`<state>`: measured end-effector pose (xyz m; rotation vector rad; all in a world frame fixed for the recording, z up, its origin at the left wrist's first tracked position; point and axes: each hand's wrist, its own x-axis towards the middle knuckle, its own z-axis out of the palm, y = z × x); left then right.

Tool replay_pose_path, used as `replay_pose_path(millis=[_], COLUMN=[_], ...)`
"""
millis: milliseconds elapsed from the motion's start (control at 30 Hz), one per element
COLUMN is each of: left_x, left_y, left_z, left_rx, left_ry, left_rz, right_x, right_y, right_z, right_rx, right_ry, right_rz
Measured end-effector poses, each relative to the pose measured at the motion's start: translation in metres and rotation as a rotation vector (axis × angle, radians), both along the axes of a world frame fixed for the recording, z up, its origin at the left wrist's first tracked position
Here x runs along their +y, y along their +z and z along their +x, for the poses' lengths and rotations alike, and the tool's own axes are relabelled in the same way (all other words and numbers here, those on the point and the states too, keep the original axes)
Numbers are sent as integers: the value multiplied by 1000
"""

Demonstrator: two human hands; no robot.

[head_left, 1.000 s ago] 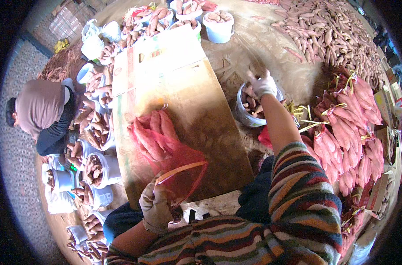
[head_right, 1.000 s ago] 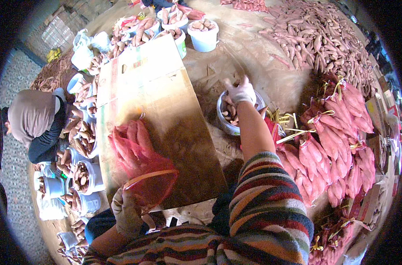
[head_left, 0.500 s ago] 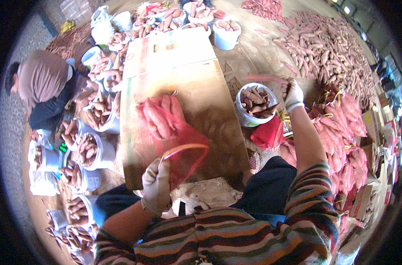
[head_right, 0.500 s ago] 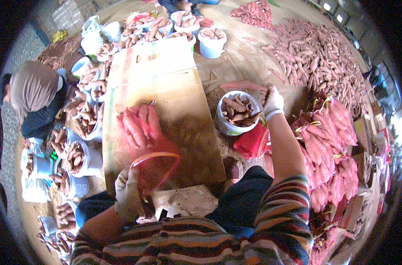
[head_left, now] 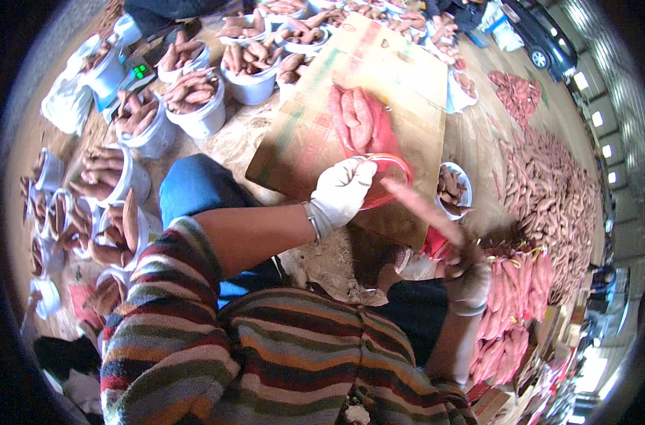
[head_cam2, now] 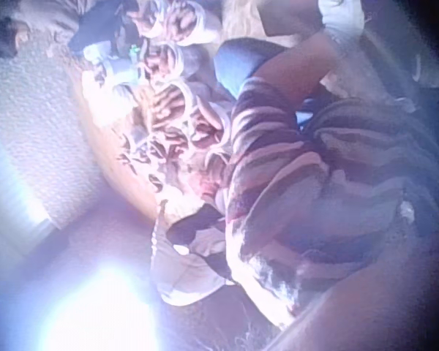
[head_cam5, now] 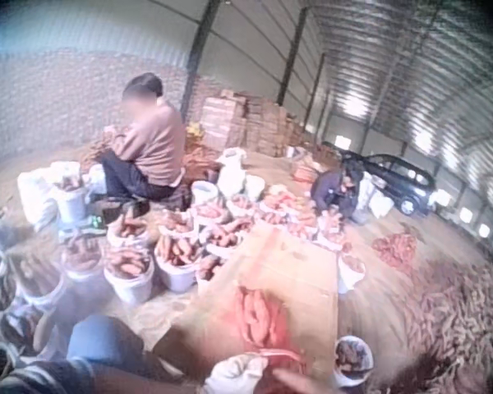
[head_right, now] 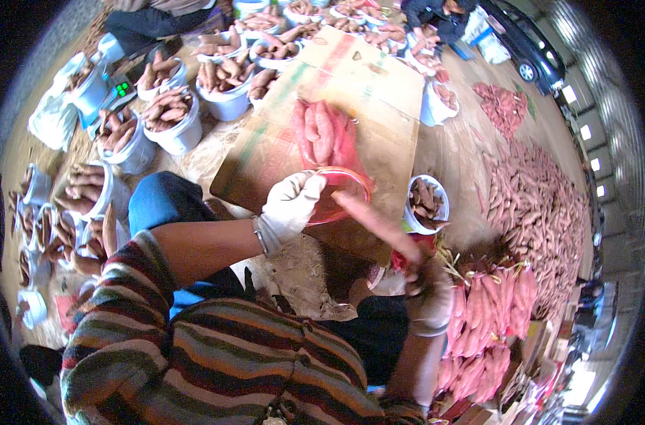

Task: The person scoops sweet potatoes from white buckets into a red mesh bag, then ties the bag closed with a yellow tie. The person repeats this process multiple times, handling sweet potatoes and mesh bags by hand.

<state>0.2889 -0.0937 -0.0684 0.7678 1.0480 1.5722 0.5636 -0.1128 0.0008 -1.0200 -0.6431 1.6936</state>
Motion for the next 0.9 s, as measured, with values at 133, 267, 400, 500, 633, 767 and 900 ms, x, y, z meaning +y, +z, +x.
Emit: replay_pose_path(millis=[133, 267, 400, 500, 633, 767, 900], left_x=[4, 6, -1, -6, -9, -11, -12], left_y=[-11, -17, -15, -11, -7, -3, 1], left_z=[0, -10, -15, -18, -19, -17, -21], left_rx=[48, 176, 295, 445, 523, 490, 625], left_ry=[49, 83, 197, 203, 144, 127, 102], left_rz=[130, 211, 279, 282, 223, 262, 270], right_x=[-20, -11, 4, 6, 8, 27, 48], right_y=[-21, -22, -15, -18, -36, -63, -92], right_z=[-27, -40, -56, -83, -129, -162, -168], right_rx=[-21, -39, -116, -139, -466, -571, -1259], right_ry=[22, 14, -9, 43, 108, 276, 523], right_rz=[-61, 1, 46, 99, 223, 500, 1091])
